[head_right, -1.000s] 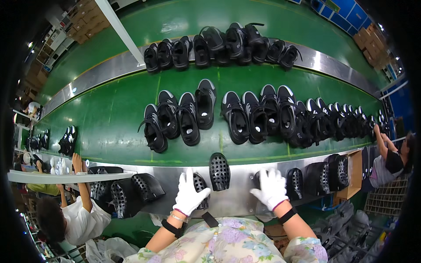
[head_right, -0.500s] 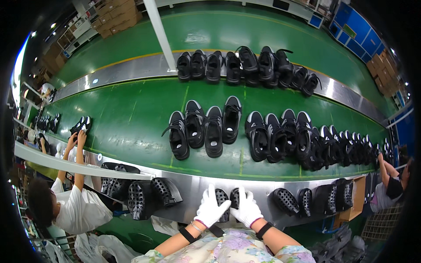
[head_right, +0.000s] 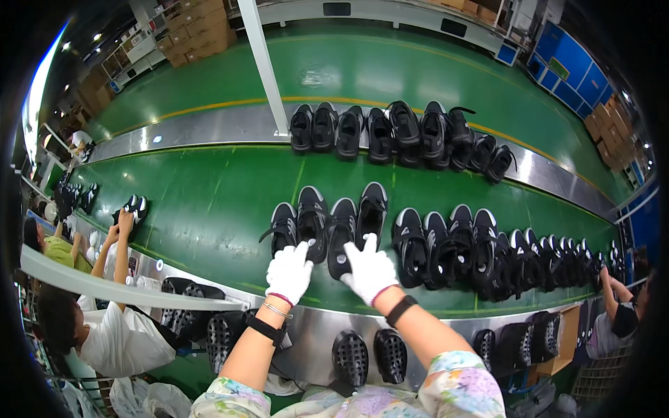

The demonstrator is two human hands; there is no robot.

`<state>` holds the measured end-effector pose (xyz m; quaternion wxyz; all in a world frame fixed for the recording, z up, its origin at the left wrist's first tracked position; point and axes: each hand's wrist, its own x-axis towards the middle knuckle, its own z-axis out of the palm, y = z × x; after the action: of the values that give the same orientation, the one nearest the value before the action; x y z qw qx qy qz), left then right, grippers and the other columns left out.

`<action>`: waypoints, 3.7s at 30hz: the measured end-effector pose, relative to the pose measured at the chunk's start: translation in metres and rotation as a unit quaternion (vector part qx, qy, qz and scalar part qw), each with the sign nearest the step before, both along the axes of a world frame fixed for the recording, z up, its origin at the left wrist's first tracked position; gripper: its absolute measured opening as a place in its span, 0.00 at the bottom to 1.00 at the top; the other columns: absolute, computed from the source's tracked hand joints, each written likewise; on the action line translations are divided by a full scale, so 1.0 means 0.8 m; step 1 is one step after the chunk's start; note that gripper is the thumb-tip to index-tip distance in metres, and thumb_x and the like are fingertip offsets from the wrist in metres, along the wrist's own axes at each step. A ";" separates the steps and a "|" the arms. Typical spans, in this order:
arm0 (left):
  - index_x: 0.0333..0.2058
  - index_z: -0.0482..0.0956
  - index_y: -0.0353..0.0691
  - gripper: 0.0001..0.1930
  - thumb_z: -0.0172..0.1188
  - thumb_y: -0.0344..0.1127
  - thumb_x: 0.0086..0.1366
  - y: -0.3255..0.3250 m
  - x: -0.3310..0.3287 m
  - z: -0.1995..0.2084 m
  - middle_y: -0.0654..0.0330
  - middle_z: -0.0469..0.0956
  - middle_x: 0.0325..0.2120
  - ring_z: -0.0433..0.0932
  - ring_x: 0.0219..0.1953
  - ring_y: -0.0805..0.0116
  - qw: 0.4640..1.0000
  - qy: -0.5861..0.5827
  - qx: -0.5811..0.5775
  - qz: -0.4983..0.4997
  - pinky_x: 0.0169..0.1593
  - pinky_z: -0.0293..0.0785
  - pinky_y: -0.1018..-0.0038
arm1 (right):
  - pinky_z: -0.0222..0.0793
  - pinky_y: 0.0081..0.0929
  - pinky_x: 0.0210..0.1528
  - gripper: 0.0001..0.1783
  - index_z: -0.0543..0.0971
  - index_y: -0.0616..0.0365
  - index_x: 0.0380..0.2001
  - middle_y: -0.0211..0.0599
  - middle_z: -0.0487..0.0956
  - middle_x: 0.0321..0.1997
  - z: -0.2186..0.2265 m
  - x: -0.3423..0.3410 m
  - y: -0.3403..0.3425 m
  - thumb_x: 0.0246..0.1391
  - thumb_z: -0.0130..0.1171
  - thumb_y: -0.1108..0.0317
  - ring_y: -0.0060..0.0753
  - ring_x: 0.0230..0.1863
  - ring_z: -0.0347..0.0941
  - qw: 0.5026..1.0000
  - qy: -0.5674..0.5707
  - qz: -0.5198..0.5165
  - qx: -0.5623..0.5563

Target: Assemble and inspect shoe components on a factory production conveyor line.

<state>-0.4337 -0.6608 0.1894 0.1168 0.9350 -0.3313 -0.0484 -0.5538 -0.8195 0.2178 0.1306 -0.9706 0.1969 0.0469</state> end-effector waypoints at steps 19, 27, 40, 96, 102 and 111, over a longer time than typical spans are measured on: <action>0.45 0.81 0.50 0.19 0.61 0.53 0.60 -0.041 -0.003 -0.052 0.49 0.78 0.35 0.79 0.39 0.49 0.989 0.067 0.095 0.090 0.44 0.73 0.53 | 0.74 0.46 0.48 0.21 0.84 0.40 0.47 0.47 0.72 0.48 -0.024 0.027 -0.116 0.48 0.68 0.51 0.53 0.46 0.75 0.976 0.166 0.137 0.011; 0.48 0.80 0.43 0.25 0.58 0.57 0.63 -0.021 -0.066 -0.025 0.46 0.78 0.36 0.78 0.40 0.46 0.991 0.123 0.018 0.040 0.44 0.74 0.55 | 0.75 0.46 0.43 0.20 0.78 0.51 0.44 0.54 0.71 0.57 -0.011 -0.006 -0.081 0.45 0.68 0.60 0.54 0.42 0.76 0.988 0.041 0.142 -0.039; 0.63 0.63 0.41 0.40 0.60 0.62 0.61 0.056 -0.205 0.003 0.39 0.71 0.53 0.77 0.48 0.38 0.938 0.345 0.018 0.009 0.51 0.74 0.52 | 0.74 0.44 0.44 0.09 0.79 0.52 0.37 0.44 0.78 0.37 0.046 -0.271 0.003 0.57 0.58 0.60 0.52 0.39 0.76 0.971 0.072 0.032 0.225; 0.67 0.59 0.37 0.35 0.63 0.36 0.65 0.079 -0.198 0.088 0.47 0.64 0.64 0.63 0.66 0.59 0.755 0.540 -0.362 0.085 0.63 0.67 0.65 | 0.73 0.40 0.42 0.16 0.77 0.53 0.36 0.43 0.73 0.40 0.139 -0.266 0.024 0.39 0.65 0.75 0.49 0.41 0.74 0.961 -0.078 0.062 0.258; 0.62 0.63 0.42 0.28 0.60 0.36 0.66 0.052 -0.145 0.110 0.50 0.78 0.46 0.80 0.47 0.58 0.448 0.718 -0.509 0.158 0.52 0.77 0.61 | 0.73 0.38 0.48 0.24 0.75 0.56 0.50 0.48 0.77 0.51 0.168 -0.155 0.055 0.50 0.65 0.61 0.47 0.44 0.76 0.912 -0.075 0.060 0.399; 0.57 0.71 0.32 0.21 0.54 0.40 0.72 0.015 -0.116 0.033 0.50 0.77 0.51 0.76 0.51 0.60 0.774 0.376 -0.494 0.126 0.59 0.70 0.68 | 0.75 0.31 0.46 0.26 0.75 0.57 0.51 0.44 0.83 0.40 0.086 -0.092 0.064 0.50 0.71 0.61 0.34 0.41 0.81 0.904 -0.148 -0.128 0.379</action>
<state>-0.5265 -0.6490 0.2158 0.6829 0.6895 -0.1183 -0.2103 -0.6276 -0.7683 0.2863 0.5214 -0.8100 0.2649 -0.0436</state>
